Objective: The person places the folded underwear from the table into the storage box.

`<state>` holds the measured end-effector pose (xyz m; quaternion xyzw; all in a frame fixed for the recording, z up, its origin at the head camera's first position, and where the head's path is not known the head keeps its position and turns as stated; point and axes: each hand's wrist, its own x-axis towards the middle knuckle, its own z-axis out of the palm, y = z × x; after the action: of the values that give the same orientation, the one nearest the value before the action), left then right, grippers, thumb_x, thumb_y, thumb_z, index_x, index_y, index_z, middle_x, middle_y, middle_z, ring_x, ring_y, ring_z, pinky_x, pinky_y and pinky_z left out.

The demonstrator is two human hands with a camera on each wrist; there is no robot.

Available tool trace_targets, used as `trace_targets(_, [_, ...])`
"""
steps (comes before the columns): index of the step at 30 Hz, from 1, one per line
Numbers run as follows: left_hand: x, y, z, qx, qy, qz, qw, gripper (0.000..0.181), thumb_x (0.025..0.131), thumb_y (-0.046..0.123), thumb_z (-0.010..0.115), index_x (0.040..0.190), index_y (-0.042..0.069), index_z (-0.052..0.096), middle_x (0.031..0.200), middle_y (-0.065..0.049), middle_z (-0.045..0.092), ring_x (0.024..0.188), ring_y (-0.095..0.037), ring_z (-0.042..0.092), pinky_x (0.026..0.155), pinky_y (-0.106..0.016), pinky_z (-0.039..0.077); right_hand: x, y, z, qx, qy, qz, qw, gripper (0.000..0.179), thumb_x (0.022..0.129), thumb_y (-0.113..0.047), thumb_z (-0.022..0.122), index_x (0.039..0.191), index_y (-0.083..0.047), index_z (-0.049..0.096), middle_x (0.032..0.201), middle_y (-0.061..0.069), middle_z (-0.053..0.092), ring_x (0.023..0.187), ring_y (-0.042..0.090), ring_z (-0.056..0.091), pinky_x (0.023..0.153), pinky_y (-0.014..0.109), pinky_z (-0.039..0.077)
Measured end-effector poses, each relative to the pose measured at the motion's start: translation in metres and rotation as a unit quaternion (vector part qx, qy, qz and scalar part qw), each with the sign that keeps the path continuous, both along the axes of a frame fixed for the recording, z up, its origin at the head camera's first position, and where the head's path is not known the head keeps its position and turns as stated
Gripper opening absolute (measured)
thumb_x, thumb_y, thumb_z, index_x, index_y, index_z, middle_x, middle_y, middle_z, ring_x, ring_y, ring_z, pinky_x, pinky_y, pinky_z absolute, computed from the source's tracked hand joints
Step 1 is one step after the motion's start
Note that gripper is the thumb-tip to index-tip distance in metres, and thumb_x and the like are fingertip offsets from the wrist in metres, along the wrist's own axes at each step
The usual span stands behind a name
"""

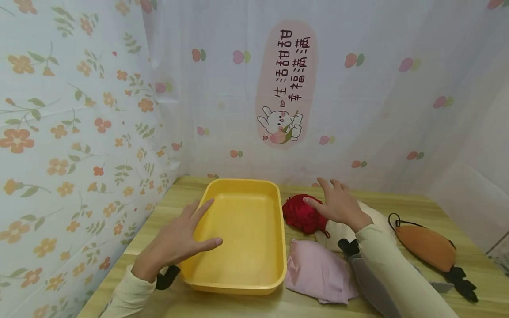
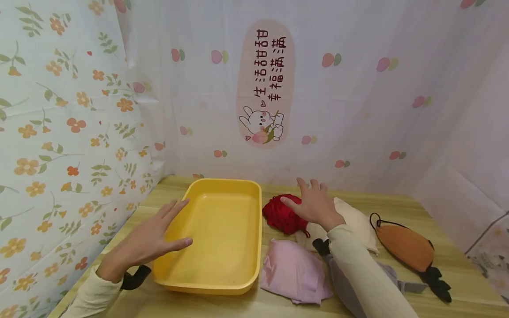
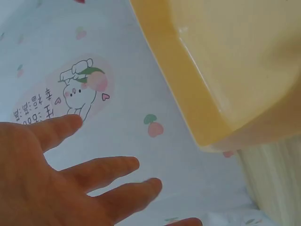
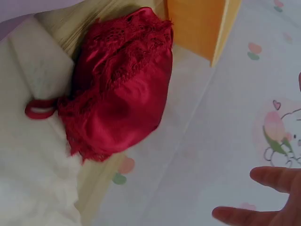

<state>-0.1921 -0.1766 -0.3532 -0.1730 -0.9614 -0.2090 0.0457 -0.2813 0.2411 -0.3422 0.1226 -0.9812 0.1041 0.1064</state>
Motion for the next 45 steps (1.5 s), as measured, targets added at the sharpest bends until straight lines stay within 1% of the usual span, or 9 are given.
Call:
trace_targets(8, [0.02, -0.009, -0.006, 0.021, -0.016, 0.008, 0.9996, 0.09, 0.085, 0.071, 0.062, 0.158, 0.029, 0.031, 0.164, -0.019, 0.031, 0.134, -0.047, 0.051, 0.092, -0.064, 0.049, -0.021, 0.004, -0.011, -0.055, -0.014, 0.013, 0.9983, 0.08, 0.096, -0.053, 0.058, 0.15, 0.003, 0.039, 0.142, 0.037, 0.047, 0.126, 0.054, 0.05, 0.099, 0.069, 0.045])
trace_targets(14, [0.031, -0.015, -0.015, 0.046, -0.031, 0.012, 0.9984, 0.097, 0.084, 0.067, 0.067, 0.158, 0.017, 0.032, 0.163, -0.019, 0.033, 0.138, -0.046, 0.048, 0.099, -0.064, 0.047, -0.038, 0.007, -0.019, -0.11, -0.062, 0.012, 0.9918, 0.077, 0.096, -0.049, 0.059, 0.147, 0.005, 0.04, 0.141, 0.034, 0.05, 0.131, 0.051, 0.046, 0.103, 0.066, 0.043])
trace_targets(18, [0.034, -0.017, -0.024, 0.09, -0.069, 0.018, 0.9934, 0.105, 0.083, 0.063, 0.071, 0.158, 0.006, 0.026, 0.162, -0.021, 0.034, 0.142, -0.042, 0.044, 0.109, -0.062, 0.041, -0.049, 0.006, -0.02, -0.14, -0.105, 0.009, 0.9845, 0.075, 0.097, -0.048, 0.058, 0.145, 0.007, 0.041, 0.141, 0.035, 0.051, 0.13, 0.051, 0.049, 0.103, 0.063, 0.045])
trace_targets(22, [0.035, -0.018, -0.029, 0.127, -0.125, 0.019, 0.9838, 0.109, 0.085, 0.058, 0.071, 0.16, 0.002, 0.015, 0.162, -0.024, 0.031, 0.142, -0.04, 0.042, 0.111, -0.06, 0.039, -0.058, 0.007, -0.024, -0.163, -0.158, -0.009, 0.9738, 0.077, 0.097, -0.051, 0.057, 0.147, 0.005, 0.039, 0.144, 0.034, 0.047, 0.131, 0.049, 0.048, 0.102, 0.06, 0.046])
trace_targets(26, [0.037, -0.018, -0.033, 0.148, -0.152, 0.013, 0.9771, 0.111, 0.086, 0.054, 0.072, 0.161, 0.003, 0.009, 0.163, -0.024, 0.029, 0.142, -0.038, 0.043, 0.111, -0.058, 0.04, -0.064, 0.008, -0.033, -0.193, -0.206, -0.019, 0.9591, 0.082, 0.097, -0.051, 0.059, 0.151, 0.005, 0.033, 0.15, 0.034, 0.04, 0.134, 0.049, 0.044, 0.105, 0.06, 0.044])
trace_targets(32, [0.037, -0.018, -0.043, 0.154, -0.154, 0.015, 0.9759, 0.112, 0.082, 0.049, 0.078, 0.162, 0.009, 0.01, 0.148, -0.014, 0.05, 0.118, -0.019, 0.058, 0.095, -0.035, 0.051, -0.07, 0.01, -0.043, -0.209, -0.234, -0.011, 0.9495, 0.082, 0.093, -0.036, 0.07, 0.149, 0.008, 0.03, 0.156, 0.034, 0.03, 0.132, 0.048, 0.044, 0.108, 0.058, 0.042])
trace_targets(36, [0.039, -0.017, -0.046, 0.151, -0.159, 0.034, 0.9752, 0.113, 0.081, 0.049, 0.079, 0.16, 0.003, 0.014, 0.142, -0.015, 0.055, 0.111, -0.015, 0.06, 0.091, -0.032, 0.053, -0.07, 0.008, -0.048, -0.219, -0.246, -0.01, 0.9442, 0.082, 0.089, -0.026, 0.075, 0.148, 0.012, 0.03, 0.161, 0.034, 0.019, 0.138, 0.052, 0.038, 0.112, 0.06, 0.037])
trace_targets(39, [0.041, -0.017, -0.046, 0.15, -0.155, 0.041, 0.9756, 0.115, 0.078, 0.048, 0.081, 0.159, -0.001, 0.016, 0.139, -0.015, 0.057, 0.106, -0.014, 0.06, 0.088, -0.029, 0.053, -0.07, 0.004, -0.051, -0.218, -0.248, -0.013, 0.9438, 0.084, 0.086, -0.024, 0.077, 0.146, 0.014, 0.032, 0.158, 0.035, 0.026, 0.137, 0.052, 0.039, 0.113, 0.059, 0.037])
trace_targets(45, [0.042, -0.018, -0.049, 0.167, -0.117, 0.019, 0.9788, 0.119, 0.068, 0.046, 0.089, 0.157, 0.003, 0.023, 0.13, -0.01, 0.062, 0.097, -0.009, 0.061, 0.085, -0.022, 0.05, -0.074, -0.002, -0.055, -0.225, -0.243, -0.025, 0.9433, 0.09, 0.082, -0.022, 0.08, 0.147, 0.015, 0.031, 0.147, 0.037, 0.04, 0.135, 0.051, 0.042, 0.113, 0.058, 0.038])
